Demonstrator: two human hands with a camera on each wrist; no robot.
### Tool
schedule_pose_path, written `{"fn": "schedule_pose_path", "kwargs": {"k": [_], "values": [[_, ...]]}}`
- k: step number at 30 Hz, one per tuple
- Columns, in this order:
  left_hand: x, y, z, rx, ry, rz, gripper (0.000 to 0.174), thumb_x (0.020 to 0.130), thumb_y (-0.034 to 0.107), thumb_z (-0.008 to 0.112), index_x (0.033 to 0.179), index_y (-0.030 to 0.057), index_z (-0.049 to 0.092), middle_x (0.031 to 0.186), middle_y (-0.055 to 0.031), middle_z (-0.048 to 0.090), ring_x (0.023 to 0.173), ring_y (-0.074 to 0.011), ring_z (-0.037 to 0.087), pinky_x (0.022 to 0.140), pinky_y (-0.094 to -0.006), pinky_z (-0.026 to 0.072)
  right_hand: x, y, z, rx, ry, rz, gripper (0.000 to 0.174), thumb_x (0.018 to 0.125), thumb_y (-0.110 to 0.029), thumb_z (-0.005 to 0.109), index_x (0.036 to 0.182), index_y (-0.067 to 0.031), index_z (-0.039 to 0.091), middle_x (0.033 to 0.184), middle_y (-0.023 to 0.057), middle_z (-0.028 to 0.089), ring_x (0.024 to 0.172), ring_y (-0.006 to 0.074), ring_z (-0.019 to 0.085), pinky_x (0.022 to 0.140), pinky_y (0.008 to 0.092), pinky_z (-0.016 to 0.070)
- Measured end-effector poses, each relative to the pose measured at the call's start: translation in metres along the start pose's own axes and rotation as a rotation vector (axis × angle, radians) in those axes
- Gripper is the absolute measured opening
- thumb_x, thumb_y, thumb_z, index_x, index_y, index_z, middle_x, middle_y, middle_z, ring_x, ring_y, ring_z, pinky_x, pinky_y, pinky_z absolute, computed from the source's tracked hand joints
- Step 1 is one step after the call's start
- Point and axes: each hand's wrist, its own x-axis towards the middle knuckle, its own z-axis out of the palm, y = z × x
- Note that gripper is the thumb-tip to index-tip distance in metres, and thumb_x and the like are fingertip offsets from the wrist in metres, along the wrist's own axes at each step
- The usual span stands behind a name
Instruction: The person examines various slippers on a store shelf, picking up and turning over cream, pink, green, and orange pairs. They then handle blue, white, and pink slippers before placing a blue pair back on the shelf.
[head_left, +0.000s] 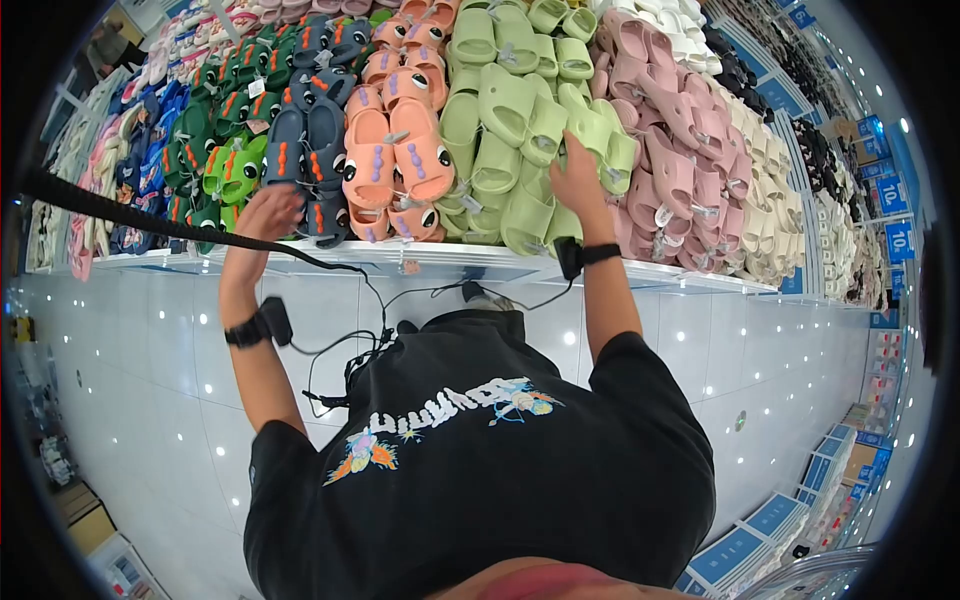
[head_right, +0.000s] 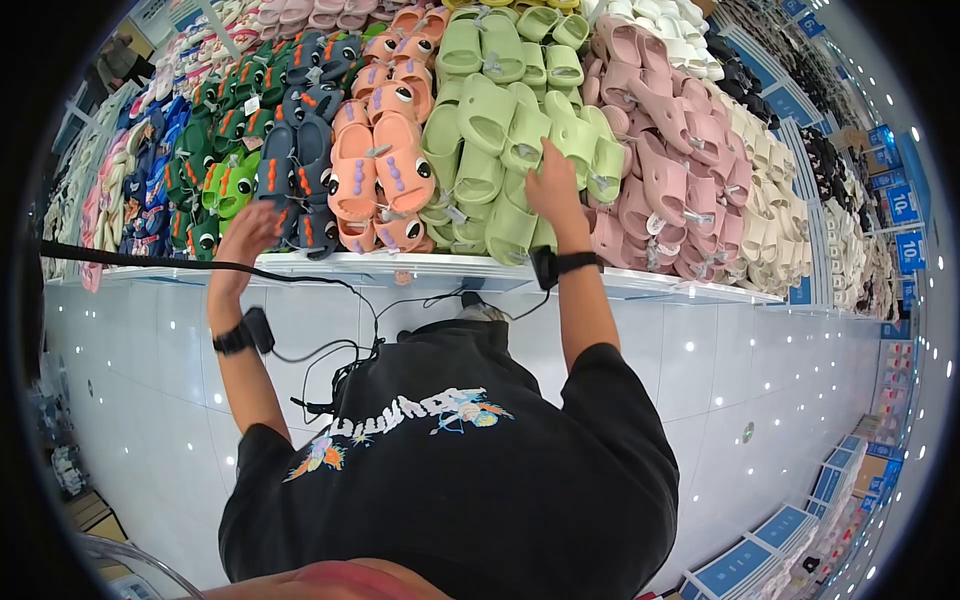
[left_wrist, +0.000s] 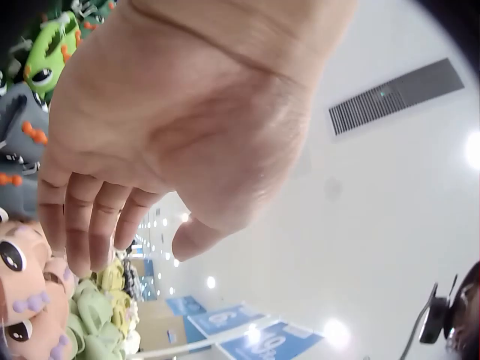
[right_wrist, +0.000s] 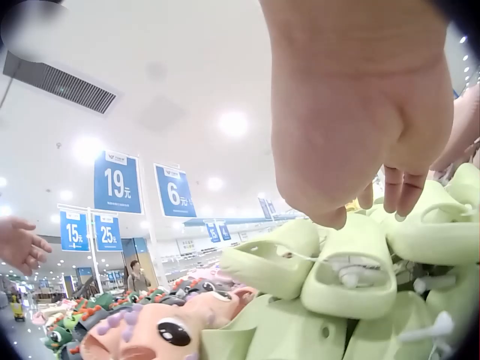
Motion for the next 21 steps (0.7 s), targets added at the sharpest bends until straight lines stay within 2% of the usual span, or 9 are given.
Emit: {"fn": "schedule_pose_path", "kwargs": {"k": [3, 6, 8, 10, 11, 13, 15, 19, 21], "values": [[0.056, 0.025, 0.055, 0.241, -0.103, 0.019, 0.046, 0.104, 0.031, 0.058, 0.142, 0.0056, 0.053, 0.122, -0.0094, 0.067, 0.105, -0.0190, 0.066, 0.092, -0.0318, 0.0509, 0.045, 0.025, -0.003, -0.047, -0.126, 0.092, 0.069, 0.083, -0.008, 0.068, 0.147, 0.0042, 0.044, 0.140, 0.0294, 0.056, 0.128, 0.0443, 0.055, 0.110, 0.0470, 0.0426], [0.119, 0.023, 0.113, 0.396, -0.226, 0.105, 0.054, 0.102, 0.032, 0.063, 0.147, 0.0055, 0.046, 0.126, -0.0125, 0.064, 0.108, -0.0188, 0.065, 0.090, -0.0327, 0.0534, 0.077, 0.044, -0.006, 0.087, -0.220, 0.138, 0.078, 0.079, -0.006, 0.068, 0.150, 0.0038, 0.040, 0.143, 0.0300, 0.054, 0.134, 0.0429, 0.052, 0.113, 0.0437, 0.0421], [0.155, 0.019, 0.162, 0.493, -0.221, 0.162, 0.071, 0.094, 0.038, 0.071, 0.148, 0.0019, 0.043, 0.125, -0.0176, 0.064, 0.114, -0.0248, 0.064, 0.095, -0.0367, 0.0530, 0.092, 0.047, -0.009, 0.060, -0.462, 0.164, 0.086, 0.074, -0.006, 0.070, 0.153, 0.0022, 0.037, 0.145, 0.0302, 0.053, 0.137, 0.0419, 0.050, 0.116, 0.0405, 0.0404], [0.206, -0.019, 0.199, 0.646, -0.166, 0.190, 0.072, 0.095, 0.039, 0.071, 0.150, 0.0025, 0.042, 0.127, -0.0198, 0.063, 0.110, -0.0239, 0.065, 0.087, -0.0354, 0.0560, 0.102, 0.050, -0.008, 0.075, -0.521, 0.142, 0.090, 0.073, -0.008, 0.073, 0.154, 0.0014, 0.036, 0.146, 0.0300, 0.051, 0.136, 0.0422, 0.050, 0.115, 0.0409, 0.0411], [0.212, -0.017, 0.224, 0.658, -0.133, 0.194, 0.075, 0.093, 0.038, 0.073, 0.150, 0.0004, 0.041, 0.127, -0.0214, 0.063, 0.111, -0.0268, 0.065, 0.090, -0.0366, 0.0552, 0.104, 0.049, -0.008, 0.089, -0.579, 0.124, 0.094, 0.071, -0.010, 0.076, 0.155, 0.0007, 0.035, 0.147, 0.0299, 0.050, 0.136, 0.0424, 0.050, 0.115, 0.0413, 0.0417], [0.227, -0.024, 0.263, 0.669, -0.083, 0.187, 0.079, 0.091, 0.038, 0.074, 0.150, -0.0017, 0.040, 0.127, -0.0231, 0.062, 0.112, -0.0298, 0.065, 0.092, -0.0379, 0.0545, 0.100, 0.042, -0.009, 0.079, -0.549, 0.073, 0.099, 0.069, -0.012, 0.081, 0.155, -0.0027, 0.034, 0.147, 0.0287, 0.049, 0.131, 0.0419, 0.054, 0.110, 0.0429, 0.0456], [0.246, -0.041, 0.282, 0.851, -0.048, 0.260, 0.081, 0.089, 0.036, 0.073, 0.150, -0.0046, 0.038, 0.127, -0.0249, 0.062, 0.114, -0.0342, 0.064, 0.097, -0.0399, 0.0518, 0.101, 0.041, -0.007, 0.021, -0.520, 0.059, 0.100, 0.068, -0.016, 0.083, 0.155, -0.0076, 0.035, 0.135, 0.0239, 0.054, 0.118, 0.0425, 0.060, 0.099, 0.0456, 0.0525], [0.244, -0.059, 0.287, 0.860, 0.060, 0.190, 0.074, 0.091, 0.027, 0.070, 0.148, -0.0069, 0.038, 0.130, -0.0275, 0.061, 0.118, -0.0365, 0.063, 0.100, -0.0414, 0.0497, 0.106, 0.030, -0.018, 0.097, -0.481, 0.008, 0.094, 0.069, -0.015, 0.082, 0.152, -0.0084, 0.039, 0.126, 0.0212, 0.055, 0.109, 0.0420, 0.062, 0.092, 0.0472, 0.0543], [0.244, -0.078, 0.272, 0.621, 0.191, 0.295, 0.069, 0.089, 0.017, 0.066, 0.148, -0.0049, 0.039, 0.136, -0.0333, 0.057, 0.126, -0.0438, 0.059, 0.105, -0.0452, 0.0479, 0.111, 0.022, -0.019, 0.164, -0.378, -0.116, 0.090, 0.071, -0.015, 0.080, 0.152, -0.0116, 0.041, 0.122, 0.0185, 0.055, 0.106, 0.0405, 0.061, 0.089, 0.0455, 0.0539]]}}
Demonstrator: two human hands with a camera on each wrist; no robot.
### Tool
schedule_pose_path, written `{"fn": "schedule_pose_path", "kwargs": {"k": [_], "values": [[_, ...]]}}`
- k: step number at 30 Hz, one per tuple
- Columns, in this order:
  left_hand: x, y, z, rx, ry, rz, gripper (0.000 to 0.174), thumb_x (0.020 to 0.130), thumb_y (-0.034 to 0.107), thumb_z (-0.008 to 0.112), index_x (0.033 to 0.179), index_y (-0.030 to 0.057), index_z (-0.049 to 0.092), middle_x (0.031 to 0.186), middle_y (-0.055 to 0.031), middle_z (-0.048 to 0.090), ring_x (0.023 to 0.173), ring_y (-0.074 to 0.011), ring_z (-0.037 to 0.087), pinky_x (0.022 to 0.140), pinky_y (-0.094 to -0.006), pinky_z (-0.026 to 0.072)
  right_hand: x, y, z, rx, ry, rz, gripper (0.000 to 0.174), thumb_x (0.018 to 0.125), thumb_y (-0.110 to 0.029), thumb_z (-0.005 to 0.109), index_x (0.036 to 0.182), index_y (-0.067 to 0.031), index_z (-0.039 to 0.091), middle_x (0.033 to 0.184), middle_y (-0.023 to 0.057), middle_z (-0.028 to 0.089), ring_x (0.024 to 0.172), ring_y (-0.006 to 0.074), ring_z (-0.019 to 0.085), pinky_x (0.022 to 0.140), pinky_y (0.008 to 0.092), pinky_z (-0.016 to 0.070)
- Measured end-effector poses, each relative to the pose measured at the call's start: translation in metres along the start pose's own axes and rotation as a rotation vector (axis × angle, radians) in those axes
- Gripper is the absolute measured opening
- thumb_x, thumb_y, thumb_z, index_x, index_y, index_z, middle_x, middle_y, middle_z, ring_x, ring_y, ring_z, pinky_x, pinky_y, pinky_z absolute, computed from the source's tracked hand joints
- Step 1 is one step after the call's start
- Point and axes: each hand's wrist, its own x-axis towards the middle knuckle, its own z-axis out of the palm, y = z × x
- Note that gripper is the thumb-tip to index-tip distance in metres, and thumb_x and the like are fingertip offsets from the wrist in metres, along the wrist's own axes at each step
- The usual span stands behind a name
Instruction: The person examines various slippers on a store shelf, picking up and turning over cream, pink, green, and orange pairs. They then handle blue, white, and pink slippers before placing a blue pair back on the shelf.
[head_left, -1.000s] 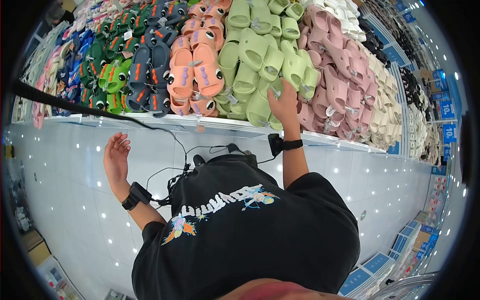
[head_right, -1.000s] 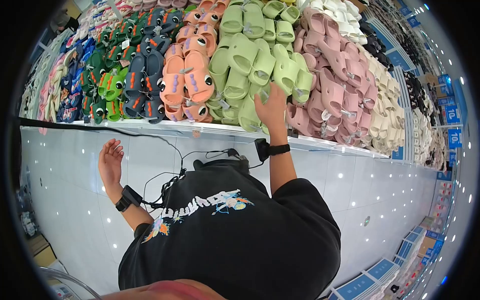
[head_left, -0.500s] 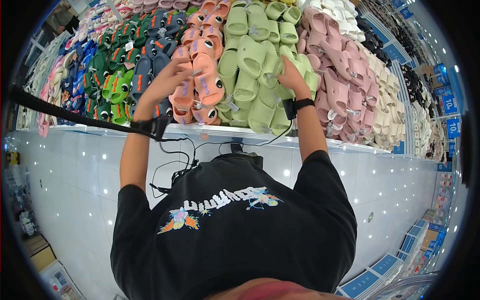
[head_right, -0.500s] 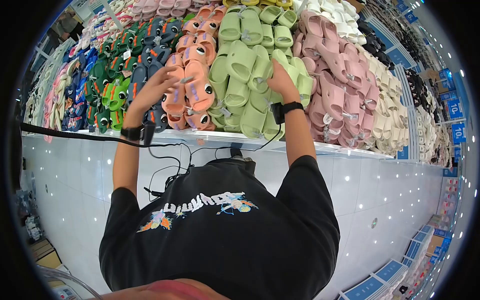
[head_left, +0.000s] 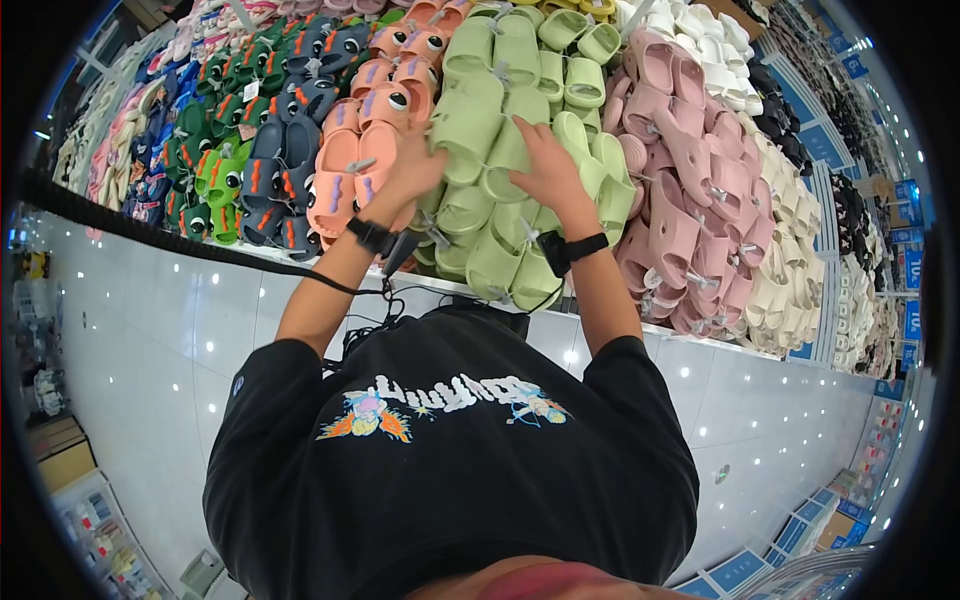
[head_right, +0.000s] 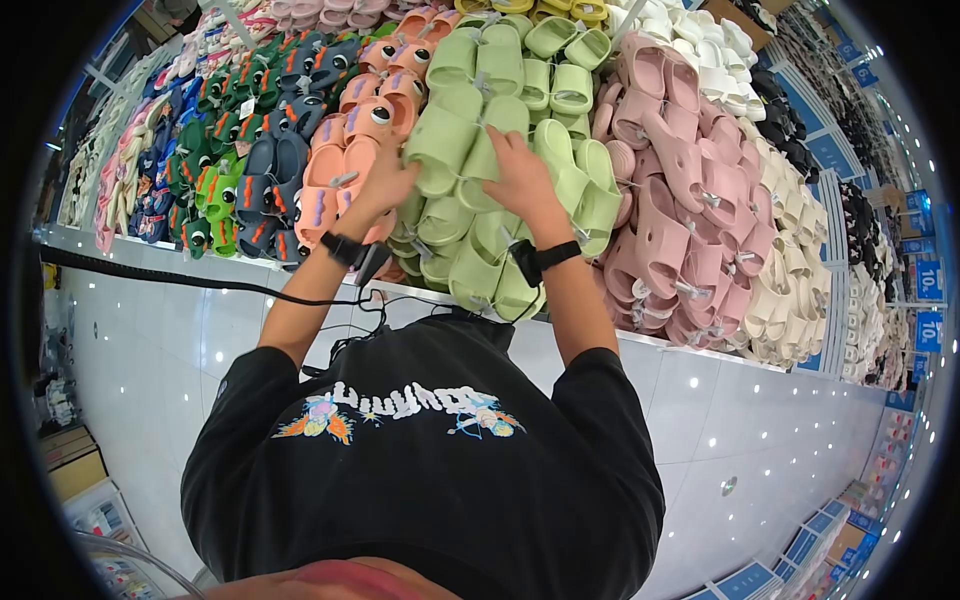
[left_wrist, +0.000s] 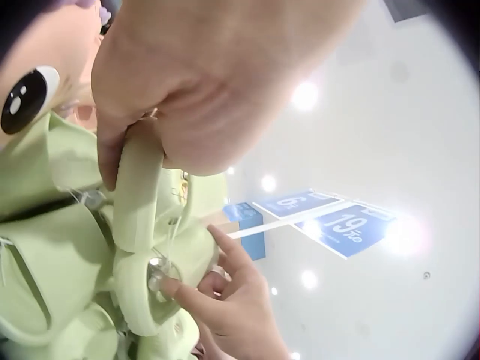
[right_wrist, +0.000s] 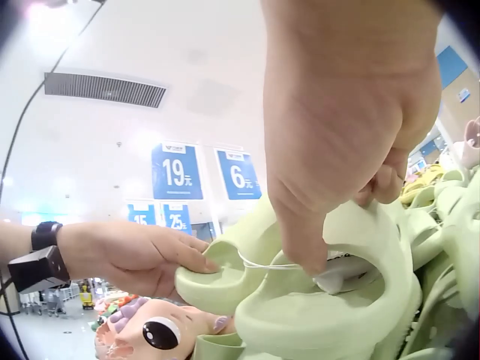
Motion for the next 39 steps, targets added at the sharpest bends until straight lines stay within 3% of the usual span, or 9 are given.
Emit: {"fn": "schedule_pose_path", "kwargs": {"k": [4, 7, 17, 19, 21, 24, 28, 32, 39], "values": [[-0.008, -0.006, -0.018, -0.238, 0.025, -0.092, 0.061, 0.088, 0.011, 0.063, 0.145, -0.0042, 0.045, 0.136, -0.0337, 0.057, 0.123, -0.0442, 0.061, 0.104, -0.0452, 0.0486, 0.027, -0.014, 0.008, -0.044, -0.078, -0.012, 0.085, 0.073, -0.014, 0.078, 0.150, -0.0110, 0.043, 0.125, 0.0172, 0.055, 0.106, 0.0390, 0.062, 0.086, 0.0458, 0.0550], [-0.003, -0.032, -0.016, 0.124, 0.062, -0.033, 0.042, 0.094, 0.011, 0.062, 0.133, -0.0044, 0.058, 0.121, -0.0258, 0.066, 0.112, -0.0391, 0.064, 0.093, -0.0474, 0.0516, 0.046, -0.002, 0.032, -0.048, -0.028, -0.173, 0.080, 0.072, -0.009, 0.076, 0.147, -0.0071, 0.047, 0.124, 0.0167, 0.055, 0.105, 0.0364, 0.064, 0.082, 0.0457, 0.0571], [-0.016, 0.014, -0.013, 0.523, -0.002, -0.122, 0.065, 0.083, 0.011, 0.067, 0.142, -0.0054, 0.044, 0.124, -0.0342, 0.056, 0.115, -0.0506, 0.057, 0.097, -0.0535, 0.0480, 0.016, 0.010, -0.011, 0.428, 0.083, -0.078, 0.063, 0.086, -0.018, 0.073, 0.144, -0.0070, 0.051, 0.148, 0.0212, 0.048, 0.108, 0.0316, 0.065, 0.093, 0.0398, 0.0549], [-0.024, 0.030, -0.010, 0.505, 0.067, -0.004, 0.062, 0.084, 0.011, 0.067, 0.140, -0.0056, 0.046, 0.124, -0.0338, 0.056, 0.114, -0.0508, 0.056, 0.096, -0.0544, 0.0482, -0.004, 0.042, -0.038, 0.440, 0.300, -0.022, 0.059, 0.084, -0.016, 0.074, 0.141, -0.0104, 0.057, 0.133, 0.0160, 0.060, 0.092, 0.0200, 0.064, 0.073, 0.0325, 0.0541], [-0.027, 0.053, -0.004, 0.485, 0.144, 0.099, 0.060, 0.084, 0.012, 0.068, 0.137, -0.0057, 0.048, 0.123, -0.0334, 0.056, 0.113, -0.0511, 0.056, 0.095, -0.0552, 0.0483, -0.029, 0.073, -0.068, 0.293, 0.215, 0.244, 0.061, 0.083, -0.016, 0.073, 0.141, -0.0086, 0.057, 0.130, 0.0170, 0.063, 0.088, 0.0215, 0.064, 0.073, 0.0341, 0.0537], [-0.026, 0.105, 0.022, 0.459, 0.199, 0.381, 0.057, 0.086, 0.015, 0.070, 0.136, -0.0040, 0.051, 0.130, -0.0279, 0.056, 0.119, -0.0463, 0.055, 0.100, -0.0519, 0.0471, -0.063, 0.148, -0.059, 0.064, 0.134, 0.195, 0.061, 0.082, -0.015, 0.070, 0.141, -0.0051, 0.056, 0.136, 0.0210, 0.061, 0.096, 0.0300, 0.068, 0.083, 0.0385, 0.0554], [-0.010, 0.132, 0.082, 0.299, -0.143, 0.599, 0.058, 0.087, 0.022, 0.073, 0.136, -0.0017, 0.053, 0.132, -0.0217, 0.058, 0.124, -0.0405, 0.054, 0.103, -0.0488, 0.0470, -0.076, 0.145, -0.067, -0.079, -0.069, 0.367, 0.061, 0.082, -0.013, 0.068, 0.141, -0.0025, 0.054, 0.132, 0.0269, 0.063, 0.115, 0.0417, 0.065, 0.100, 0.0453, 0.0512], [0.007, 0.135, 0.143, 0.364, -0.320, 0.627, 0.064, 0.088, 0.023, 0.075, 0.142, 0.0010, 0.050, 0.144, -0.0215, 0.052, 0.132, -0.0387, 0.050, 0.108, -0.0453, 0.0446, -0.078, 0.150, -0.061, -0.029, -0.139, 0.432, 0.059, 0.082, -0.012, 0.072, 0.138, -0.0025, 0.057, 0.121, 0.0289, 0.067, 0.119, 0.0440, 0.062, 0.102, 0.0469, 0.0499], [0.029, 0.131, 0.177, 0.461, -0.413, 0.497, 0.047, 0.081, 0.019, 0.079, 0.118, 0.0011, 0.056, 0.120, -0.0169, 0.055, 0.118, -0.0407, 0.050, 0.097, -0.0475, 0.0477, -0.069, 0.136, -0.062, 0.006, 0.029, 0.373, 0.049, 0.084, -0.007, 0.070, 0.131, 0.0004, 0.059, 0.112, 0.0305, 0.069, 0.110, 0.0460, 0.065, 0.095, 0.0498, 0.0524]]}}
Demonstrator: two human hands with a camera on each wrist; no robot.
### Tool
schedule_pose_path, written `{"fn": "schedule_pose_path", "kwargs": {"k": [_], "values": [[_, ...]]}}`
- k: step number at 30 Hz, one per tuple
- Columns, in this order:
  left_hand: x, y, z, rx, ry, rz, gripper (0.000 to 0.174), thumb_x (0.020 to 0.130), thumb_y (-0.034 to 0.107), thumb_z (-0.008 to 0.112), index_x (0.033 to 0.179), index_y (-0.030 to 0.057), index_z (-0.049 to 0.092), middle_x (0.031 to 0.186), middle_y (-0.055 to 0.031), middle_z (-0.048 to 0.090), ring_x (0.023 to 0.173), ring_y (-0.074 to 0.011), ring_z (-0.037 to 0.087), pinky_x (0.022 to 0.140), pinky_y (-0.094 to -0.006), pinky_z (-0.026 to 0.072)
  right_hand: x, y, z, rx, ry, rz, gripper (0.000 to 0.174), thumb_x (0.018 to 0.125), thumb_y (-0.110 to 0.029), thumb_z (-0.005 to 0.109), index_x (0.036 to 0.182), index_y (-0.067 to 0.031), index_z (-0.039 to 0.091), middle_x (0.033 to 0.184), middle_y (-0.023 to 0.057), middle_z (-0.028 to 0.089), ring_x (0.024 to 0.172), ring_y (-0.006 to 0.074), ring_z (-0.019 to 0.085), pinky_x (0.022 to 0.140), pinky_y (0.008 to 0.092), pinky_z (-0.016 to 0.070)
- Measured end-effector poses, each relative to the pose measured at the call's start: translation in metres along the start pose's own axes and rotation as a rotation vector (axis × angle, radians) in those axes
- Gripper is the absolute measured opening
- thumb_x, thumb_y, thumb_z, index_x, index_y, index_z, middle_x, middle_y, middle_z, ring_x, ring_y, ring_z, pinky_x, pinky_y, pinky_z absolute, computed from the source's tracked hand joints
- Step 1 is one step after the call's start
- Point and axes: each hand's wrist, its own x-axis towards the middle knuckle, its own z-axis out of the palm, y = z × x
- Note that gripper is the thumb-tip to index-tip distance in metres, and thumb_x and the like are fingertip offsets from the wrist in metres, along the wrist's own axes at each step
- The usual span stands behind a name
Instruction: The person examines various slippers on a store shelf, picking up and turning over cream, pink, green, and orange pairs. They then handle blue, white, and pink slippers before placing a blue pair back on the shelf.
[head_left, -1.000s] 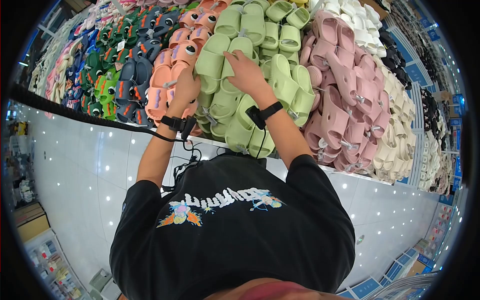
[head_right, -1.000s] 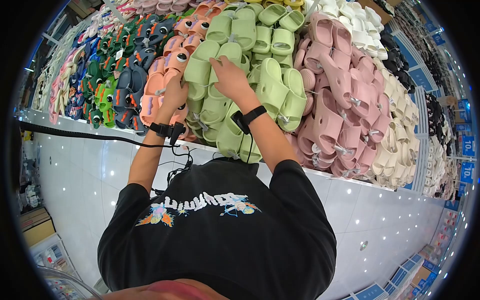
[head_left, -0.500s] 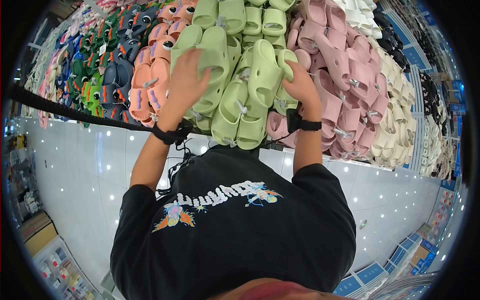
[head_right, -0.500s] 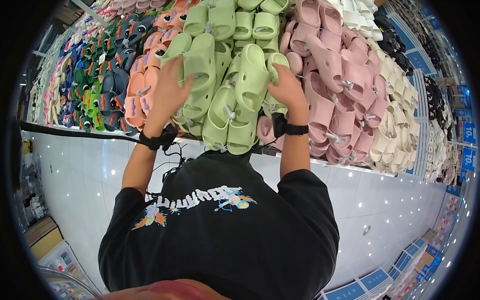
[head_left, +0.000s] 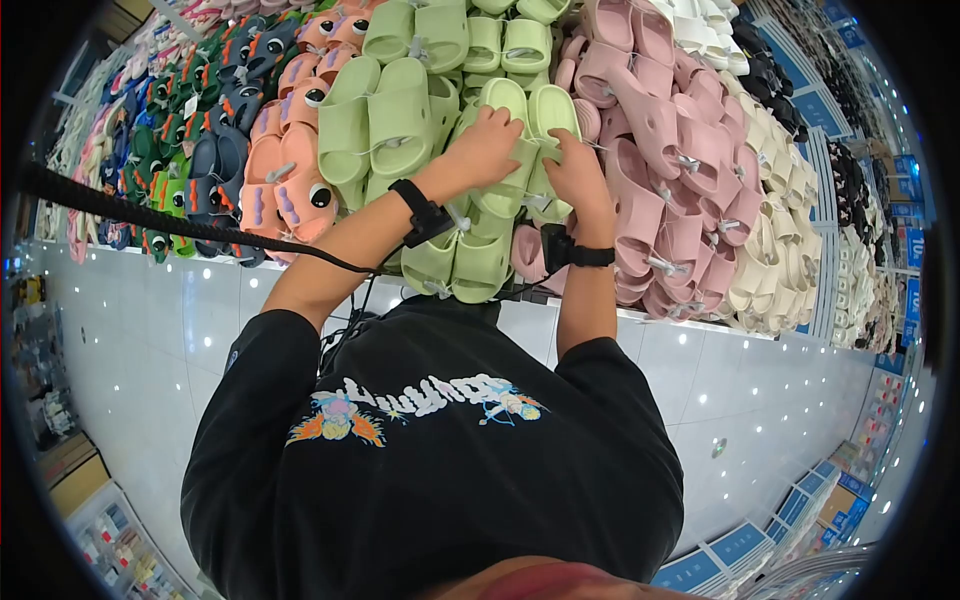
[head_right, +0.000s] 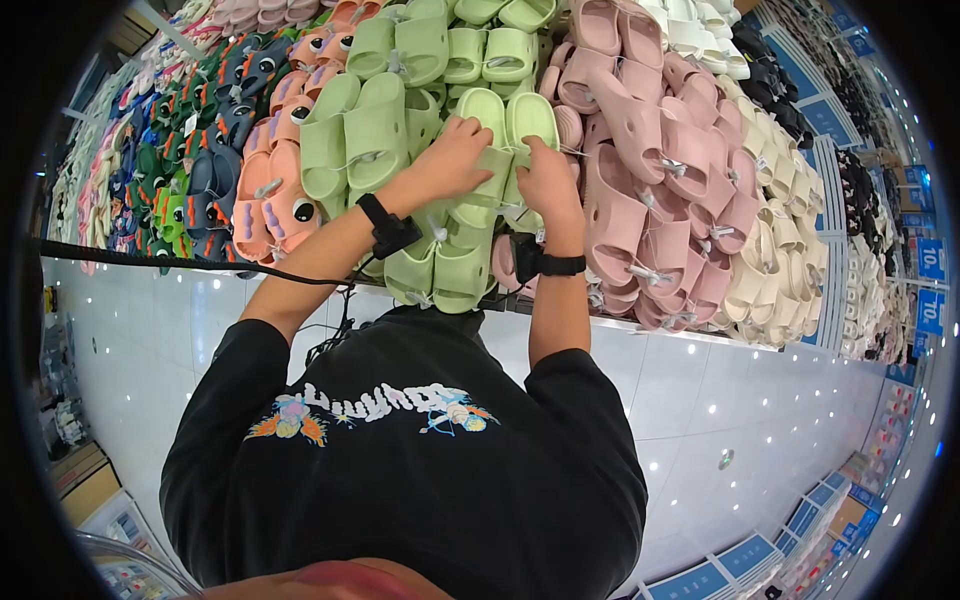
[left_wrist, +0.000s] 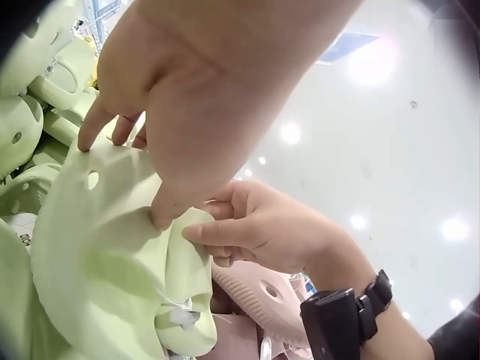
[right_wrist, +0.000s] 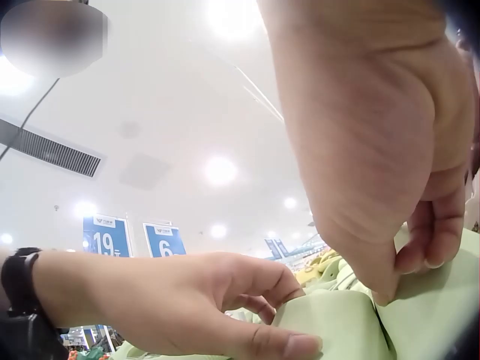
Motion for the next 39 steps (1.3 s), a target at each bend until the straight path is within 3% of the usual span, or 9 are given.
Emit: {"fn": "schedule_pose_path", "kwargs": {"k": [7, 13, 23, 30, 31, 33, 36, 37, 39], "values": [[0.010, -0.036, -0.037, -0.128, 0.235, 0.051, 0.031, 0.083, 0.013, 0.074, 0.107, 0.0014, 0.058, 0.110, -0.0173, 0.056, 0.110, -0.0401, 0.055, 0.093, -0.0466, 0.0478, 0.031, -0.032, -0.009, 0.009, 0.111, -0.073, 0.045, 0.085, -0.008, 0.071, 0.128, 0.0004, 0.061, 0.108, 0.0291, 0.070, 0.106, 0.0463, 0.066, 0.092, 0.0501, 0.0538], [0.037, -0.078, -0.049, -0.151, 0.114, -0.078, 0.029, 0.091, 0.015, 0.070, 0.114, 0.0030, 0.056, 0.115, -0.0176, 0.058, 0.108, -0.0379, 0.059, 0.092, -0.0435, 0.0483, 0.099, -0.019, 0.016, 0.015, 0.111, -0.109, 0.047, 0.084, -0.010, 0.072, 0.128, 0.0028, 0.061, 0.106, 0.0316, 0.070, 0.105, 0.0452, 0.067, 0.092, 0.0502, 0.0548], [0.048, -0.090, -0.036, -0.170, 0.126, -0.041, 0.035, 0.095, 0.014, 0.066, 0.126, 0.0037, 0.055, 0.125, -0.0173, 0.057, 0.115, -0.0382, 0.058, 0.097, -0.0434, 0.0488, 0.104, -0.010, 0.023, 0.294, -0.056, 0.040, 0.046, 0.091, -0.008, 0.067, 0.135, 0.0021, 0.059, 0.115, 0.0278, 0.071, 0.079, 0.0256, 0.078, 0.080, 0.0376, 0.0600], [0.009, -0.055, -0.041, -0.050, 0.384, 0.042, 0.047, 0.092, 0.016, 0.068, 0.134, 0.0010, 0.053, 0.131, -0.0200, 0.056, 0.115, -0.0400, 0.059, 0.098, -0.0443, 0.0500, 0.045, -0.018, 0.013, 0.290, 0.276, -0.159, 0.048, 0.087, -0.009, 0.071, 0.133, -0.0005, 0.061, 0.118, 0.0186, 0.071, 0.078, 0.0254, 0.071, 0.074, 0.0370, 0.0569], [-0.010, -0.038, -0.055, -0.083, 0.274, 0.013, 0.047, 0.091, 0.016, 0.068, 0.133, 0.0004, 0.054, 0.129, -0.0205, 0.056, 0.114, -0.0403, 0.059, 0.098, -0.0448, 0.0501, 0.026, -0.027, 0.007, 0.325, 0.362, -0.145, 0.048, 0.085, -0.009, 0.072, 0.132, -0.0009, 0.062, 0.117, 0.0174, 0.070, 0.077, 0.0255, 0.069, 0.073, 0.0375, 0.0560], [-0.054, -0.020, -0.062, -0.158, 0.037, 0.033, 0.047, 0.089, 0.016, 0.069, 0.131, -0.0002, 0.055, 0.125, -0.0207, 0.057, 0.114, -0.0403, 0.059, 0.097, -0.0460, 0.0504, -0.015, -0.030, 0.007, 0.347, 0.208, -0.111, 0.048, 0.084, -0.012, 0.074, 0.130, -0.0023, 0.063, 0.117, 0.0161, 0.068, 0.075, 0.0251, 0.067, 0.072, 0.0364, 0.0555], [-0.100, 0.000, -0.059, -0.094, -0.459, -0.097, 0.053, 0.085, 0.016, 0.074, 0.133, 0.0021, 0.056, 0.120, -0.0192, 0.059, 0.114, -0.0392, 0.060, 0.095, -0.0458, 0.0511, -0.081, -0.048, 0.021, 0.346, -0.194, -0.127, 0.050, 0.082, -0.018, 0.076, 0.129, -0.0035, 0.064, 0.118, 0.0152, 0.067, 0.084, 0.0289, 0.067, 0.078, 0.0395, 0.0553], [-0.110, -0.002, -0.051, -0.102, -0.464, -0.100, 0.053, 0.085, 0.016, 0.074, 0.133, 0.0021, 0.056, 0.120, -0.0192, 0.059, 0.114, -0.0392, 0.060, 0.095, -0.0458, 0.0511, -0.095, -0.053, 0.026, 0.288, -0.349, -0.113, 0.052, 0.081, -0.020, 0.077, 0.128, -0.0039, 0.064, 0.119, 0.0151, 0.067, 0.089, 0.0312, 0.067, 0.082, 0.0409, 0.0553], [-0.130, -0.014, -0.024, -0.118, -0.631, -0.139, 0.056, 0.080, 0.017, 0.079, 0.131, 0.0041, 0.060, 0.120, -0.0188, 0.064, 0.113, -0.0382, 0.062, 0.095, -0.0444, 0.0517, -0.118, -0.040, 0.058, 0.222, -0.334, -0.168, 0.051, 0.081, -0.021, 0.077, 0.127, -0.0040, 0.064, 0.119, 0.0157, 0.067, 0.093, 0.0341, 0.067, 0.084, 0.0430, 0.0546]]}}
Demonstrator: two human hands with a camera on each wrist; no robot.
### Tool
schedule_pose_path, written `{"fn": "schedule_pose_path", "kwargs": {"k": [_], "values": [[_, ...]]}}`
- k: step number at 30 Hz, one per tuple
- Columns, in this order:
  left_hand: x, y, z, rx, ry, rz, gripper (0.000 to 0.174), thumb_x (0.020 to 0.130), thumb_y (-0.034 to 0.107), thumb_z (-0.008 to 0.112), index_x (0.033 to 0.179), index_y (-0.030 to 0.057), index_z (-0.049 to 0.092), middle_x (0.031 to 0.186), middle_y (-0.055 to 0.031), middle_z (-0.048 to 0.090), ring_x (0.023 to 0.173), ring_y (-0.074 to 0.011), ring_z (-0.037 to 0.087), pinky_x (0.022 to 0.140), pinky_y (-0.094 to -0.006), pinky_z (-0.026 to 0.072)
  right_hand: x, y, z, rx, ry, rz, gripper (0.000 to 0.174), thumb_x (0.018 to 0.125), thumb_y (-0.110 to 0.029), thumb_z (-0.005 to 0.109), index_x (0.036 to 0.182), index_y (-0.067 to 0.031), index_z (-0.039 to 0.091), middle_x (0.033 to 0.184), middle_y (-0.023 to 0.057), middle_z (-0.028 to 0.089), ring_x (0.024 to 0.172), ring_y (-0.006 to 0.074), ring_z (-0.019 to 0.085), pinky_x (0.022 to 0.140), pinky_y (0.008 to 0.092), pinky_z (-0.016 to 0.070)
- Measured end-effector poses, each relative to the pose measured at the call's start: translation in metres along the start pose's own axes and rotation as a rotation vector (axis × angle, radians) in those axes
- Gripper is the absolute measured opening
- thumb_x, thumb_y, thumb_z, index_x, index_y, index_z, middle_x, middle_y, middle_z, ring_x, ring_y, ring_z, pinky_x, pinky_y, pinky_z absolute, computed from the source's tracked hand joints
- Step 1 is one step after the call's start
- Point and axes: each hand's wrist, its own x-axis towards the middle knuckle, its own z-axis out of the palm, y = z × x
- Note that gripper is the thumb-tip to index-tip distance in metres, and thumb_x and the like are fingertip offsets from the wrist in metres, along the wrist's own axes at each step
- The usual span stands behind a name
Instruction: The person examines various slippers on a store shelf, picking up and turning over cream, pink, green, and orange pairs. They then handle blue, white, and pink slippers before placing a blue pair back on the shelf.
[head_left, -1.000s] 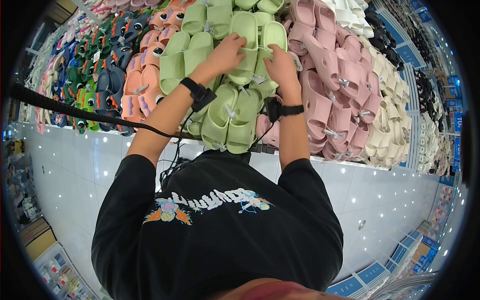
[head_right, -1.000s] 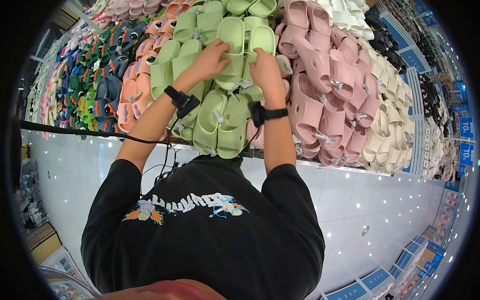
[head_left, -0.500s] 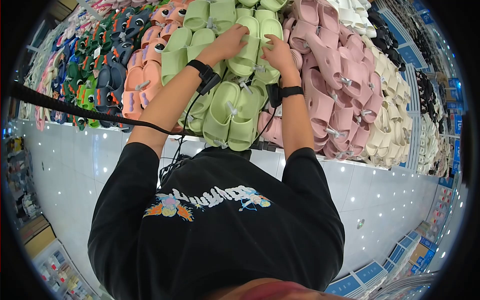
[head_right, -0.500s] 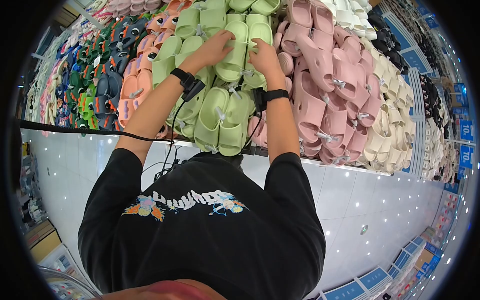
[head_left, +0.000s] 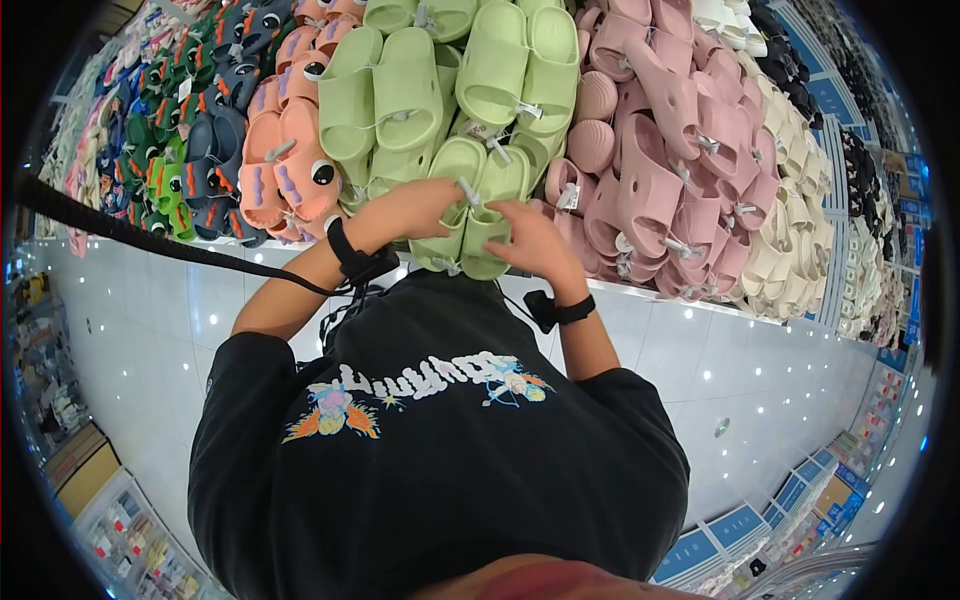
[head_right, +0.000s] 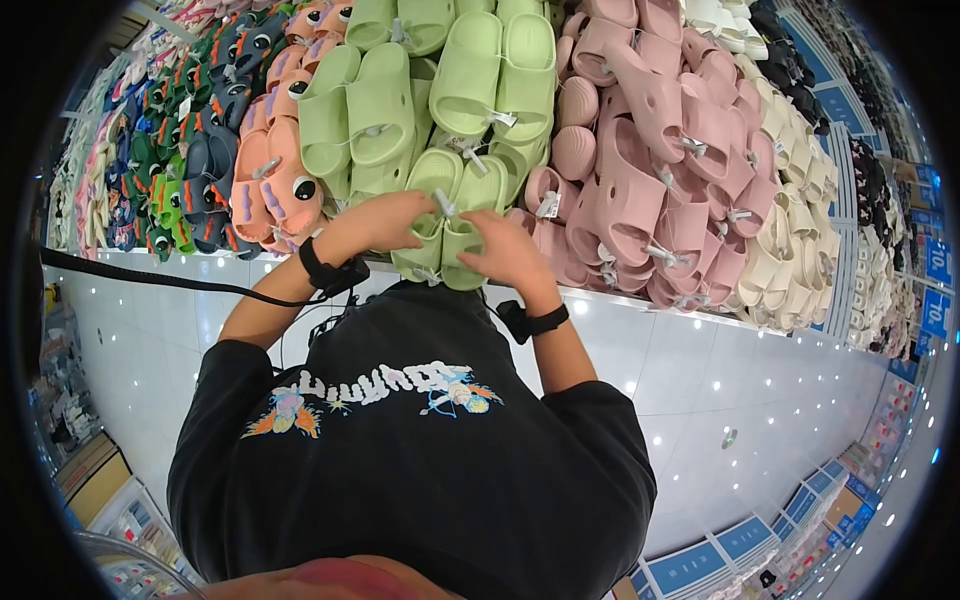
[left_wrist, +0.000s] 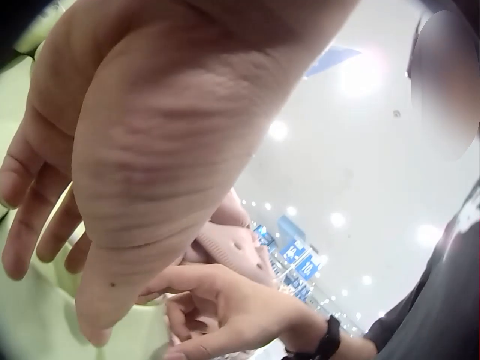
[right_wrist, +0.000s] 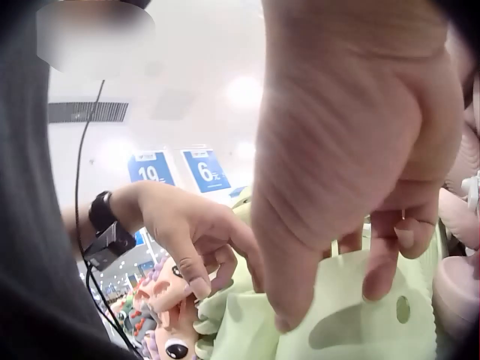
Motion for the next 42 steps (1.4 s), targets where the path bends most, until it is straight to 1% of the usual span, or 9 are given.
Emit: {"fn": "schedule_pose_path", "kwargs": {"k": [4, 7, 11, 13, 16, 24, 30, 33, 42], "values": [[0.017, -0.028, 0.030, 0.107, -0.154, -0.053, 0.047, 0.076, 0.016, 0.081, 0.119, 0.0037, 0.069, 0.112, -0.0191, 0.070, 0.107, -0.0379, 0.067, 0.091, -0.0445, 0.0538, -0.004, 0.023, 0.031, -0.082, -0.062, 0.026, 0.047, 0.080, -0.020, 0.077, 0.123, -0.0039, 0.065, 0.115, 0.0169, 0.066, 0.103, 0.0393, 0.065, 0.088, 0.0472, 0.0530], [0.018, -0.038, 0.040, 0.147, 0.021, -0.023, 0.029, 0.074, 0.013, 0.081, 0.101, 0.0031, 0.076, 0.096, -0.0195, 0.074, 0.095, -0.0388, 0.071, 0.082, -0.0459, 0.0563, -0.002, 0.026, 0.026, -0.078, -0.064, 0.040, 0.038, 0.081, -0.015, 0.076, 0.115, -0.0022, 0.068, 0.106, 0.0178, 0.066, 0.100, 0.0403, 0.065, 0.086, 0.0471, 0.0527], [0.017, -0.029, 0.029, 0.080, 0.076, 0.016, 0.028, 0.075, 0.013, 0.080, 0.102, 0.0032, 0.076, 0.096, -0.0208, 0.073, 0.095, -0.0399, 0.070, 0.083, -0.0465, 0.0556, 0.002, 0.025, 0.015, -0.071, -0.004, 0.039, 0.033, 0.081, -0.012, 0.076, 0.111, -0.0003, 0.069, 0.102, 0.0176, 0.067, 0.096, 0.0401, 0.065, 0.083, 0.0467, 0.0521], [0.028, -0.044, 0.039, 0.134, 0.238, 0.049, 0.028, 0.077, 0.013, 0.080, 0.103, 0.0028, 0.075, 0.097, -0.0213, 0.072, 0.096, -0.0406, 0.068, 0.084, -0.0471, 0.0549, 0.006, 0.032, 0.015, -0.098, 0.021, 0.014, 0.033, 0.081, -0.013, 0.077, 0.111, -0.0001, 0.069, 0.101, 0.0169, 0.067, 0.095, 0.0402, 0.065, 0.082, 0.0466, 0.0521], [0.027, -0.045, 0.027, 0.051, 0.209, 0.010, 0.027, 0.077, 0.013, 0.080, 0.102, 0.0020, 0.074, 0.096, -0.0198, 0.071, 0.096, -0.0406, 0.068, 0.085, -0.0472, 0.0545, 0.009, 0.026, 0.010, -0.124, 0.003, 0.036, 0.033, 0.081, -0.014, 0.078, 0.111, -0.0008, 0.070, 0.101, 0.0169, 0.067, 0.095, 0.0405, 0.064, 0.082, 0.0469, 0.0521], [0.012, -0.049, 0.034, -0.015, 0.278, 0.083, 0.039, 0.079, 0.012, 0.078, 0.115, 0.0018, 0.065, 0.111, -0.0168, 0.066, 0.108, -0.0390, 0.062, 0.092, -0.0447, 0.0520, 0.008, 0.017, 0.008, -0.097, -0.014, 0.088, 0.036, 0.081, -0.016, 0.079, 0.114, -0.0038, 0.070, 0.109, 0.0147, 0.066, 0.103, 0.0379, 0.064, 0.088, 0.0449, 0.0527], [-0.004, -0.034, 0.032, -0.104, 0.292, 0.038, 0.051, 0.079, 0.004, 0.075, 0.127, 0.0015, 0.058, 0.123, -0.0152, 0.059, 0.110, -0.0380, 0.063, 0.093, -0.0455, 0.0531, 0.001, 0.012, 0.011, -0.072, 0.054, 0.088, 0.049, 0.081, -0.017, 0.079, 0.126, -0.0065, 0.064, 0.128, 0.0130, 0.060, 0.107, 0.0354, 0.065, 0.091, 0.0430, 0.0537], [-0.009, -0.040, 0.035, -0.172, 0.304, 0.081, 0.056, 0.080, 0.005, 0.074, 0.133, 0.0024, 0.055, 0.133, -0.0157, 0.054, 0.103, -0.0351, 0.065, 0.087, -0.0420, 0.0549, -0.003, 0.010, 0.021, -0.088, 0.111, 0.162, 0.061, 0.080, -0.021, 0.082, 0.135, -0.0083, 0.059, 0.143, 0.0152, 0.052, 0.107, 0.0365, 0.066, 0.090, 0.0431, 0.0547], [-0.057, -0.047, 0.031, -0.231, 0.413, 0.145, 0.058, 0.088, 0.012, 0.073, 0.142, 0.0051, 0.052, 0.144, -0.0151, 0.053, 0.094, -0.0305, 0.070, 0.084, -0.0400, 0.0563, -0.009, -0.013, 0.040, -0.156, 0.279, 0.200, 0.062, 0.081, -0.022, 0.082, 0.136, -0.0055, 0.057, 0.145, 0.0193, 0.050, 0.099, 0.0387, 0.066, 0.087, 0.0432, 0.0551]]}}
